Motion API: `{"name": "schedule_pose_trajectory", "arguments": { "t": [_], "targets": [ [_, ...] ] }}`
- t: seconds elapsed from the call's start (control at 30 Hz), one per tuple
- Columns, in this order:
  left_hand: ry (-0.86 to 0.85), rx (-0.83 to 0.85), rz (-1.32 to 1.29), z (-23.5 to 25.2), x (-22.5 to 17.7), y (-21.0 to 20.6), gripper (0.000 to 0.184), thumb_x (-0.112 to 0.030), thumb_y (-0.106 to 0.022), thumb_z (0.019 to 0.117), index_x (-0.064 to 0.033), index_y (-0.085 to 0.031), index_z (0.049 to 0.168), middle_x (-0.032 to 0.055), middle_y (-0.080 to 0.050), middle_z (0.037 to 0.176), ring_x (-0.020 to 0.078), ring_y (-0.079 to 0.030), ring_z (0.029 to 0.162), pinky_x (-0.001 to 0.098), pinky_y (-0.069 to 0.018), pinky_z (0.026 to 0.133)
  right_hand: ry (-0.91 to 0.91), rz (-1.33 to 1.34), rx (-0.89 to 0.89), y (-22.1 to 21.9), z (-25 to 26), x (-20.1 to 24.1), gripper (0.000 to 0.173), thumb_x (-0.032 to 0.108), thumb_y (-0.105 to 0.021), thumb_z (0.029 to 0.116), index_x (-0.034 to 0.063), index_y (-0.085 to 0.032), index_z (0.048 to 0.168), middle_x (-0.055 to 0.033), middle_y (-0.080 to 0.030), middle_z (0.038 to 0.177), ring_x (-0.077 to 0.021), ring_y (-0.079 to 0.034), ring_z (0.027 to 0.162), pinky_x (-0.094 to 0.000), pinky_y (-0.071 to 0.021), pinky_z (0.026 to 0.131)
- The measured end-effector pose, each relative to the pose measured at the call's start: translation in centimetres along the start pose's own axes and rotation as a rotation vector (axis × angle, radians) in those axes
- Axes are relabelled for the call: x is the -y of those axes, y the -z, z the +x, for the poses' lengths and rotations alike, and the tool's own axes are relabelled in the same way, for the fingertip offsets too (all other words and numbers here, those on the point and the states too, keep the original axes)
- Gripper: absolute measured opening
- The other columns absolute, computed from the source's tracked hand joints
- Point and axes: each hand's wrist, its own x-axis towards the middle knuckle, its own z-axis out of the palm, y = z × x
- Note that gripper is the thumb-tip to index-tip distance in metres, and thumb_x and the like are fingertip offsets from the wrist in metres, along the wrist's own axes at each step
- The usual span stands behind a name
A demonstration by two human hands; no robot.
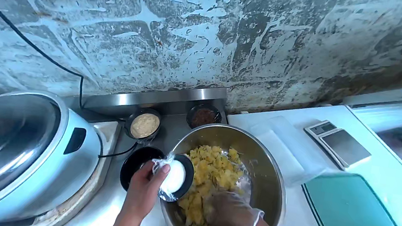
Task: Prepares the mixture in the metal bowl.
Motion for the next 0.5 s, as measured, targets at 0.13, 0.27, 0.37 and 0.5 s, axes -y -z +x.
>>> {"name": "schedule_pose_trajectory", "arguments": {
  "t": [0.13,0.27,0.37,0.5],
  "targets": [
    [-0.105,0.067,0.254,2.1,-3.8,1.3,0.048,-0.061,-0.059,0.0907,-0.0159,-0.074,0.1,-0.0059,-0.071,0.081,0.0056,-0.069,0.076,0.0301,-0.0598,0.07,-0.056,0.251,-0.189,-2.0,-1.6,-2.6,0.041,0.049,-0.059,0.0964,0.0199,-0.074,0.121,-0.0118,-0.069,0.127,-0.0348,-0.061,0.124,-0.0641,-0.0464,0.105],
    [-0.058,0.107,0.141,4.0,-6.6,1.0,0.038,-0.048,-0.061,0.0933,-0.0127,-0.074,0.096,-0.0008,-0.072,0.083,0.0104,-0.07,0.081,0.0338,-0.0589,0.076,-0.092,0.402,-0.278,-2.4,-2.3,-3.1,0.037,0.043,-0.059,0.098,0.0119,-0.076,0.109,-0.0153,-0.07,0.119,-0.0358,-0.065,0.115,-0.0625,-0.0505,0.098],
    [-0.122,0.093,0.092,5.1,-8.6,0.7,0.04,-0.05,-0.062,0.0919,-0.0126,-0.074,0.095,0.0002,-0.072,0.085,0.0118,-0.07,0.082,0.0338,-0.06,0.075,-0.095,0.43,-0.33,-1.8,-1.5,-3.5,0.038,0.04,-0.057,0.0993,0.0058,-0.073,0.1,-0.0174,-0.07,0.109,-0.0364,-0.067,0.107,-0.0615,-0.052,0.093],
    [-0.154,0.046,-0.023,6.7,-11.0,0.9,0.037,-0.043,-0.061,0.0956,-0.0081,-0.072,0.102,0.0033,-0.073,0.093,0.0134,-0.071,0.088,0.0358,-0.0601,0.081,-0.143,0.506,-0.417,-1.4,-1.3,-4.2,0.026,0.03,-0.057,0.0976,0.0086,-0.069,0.106,-0.0154,-0.07,0.103,-0.0353,-0.068,0.101,-0.0607,-0.0535,0.086]
  ]
}}
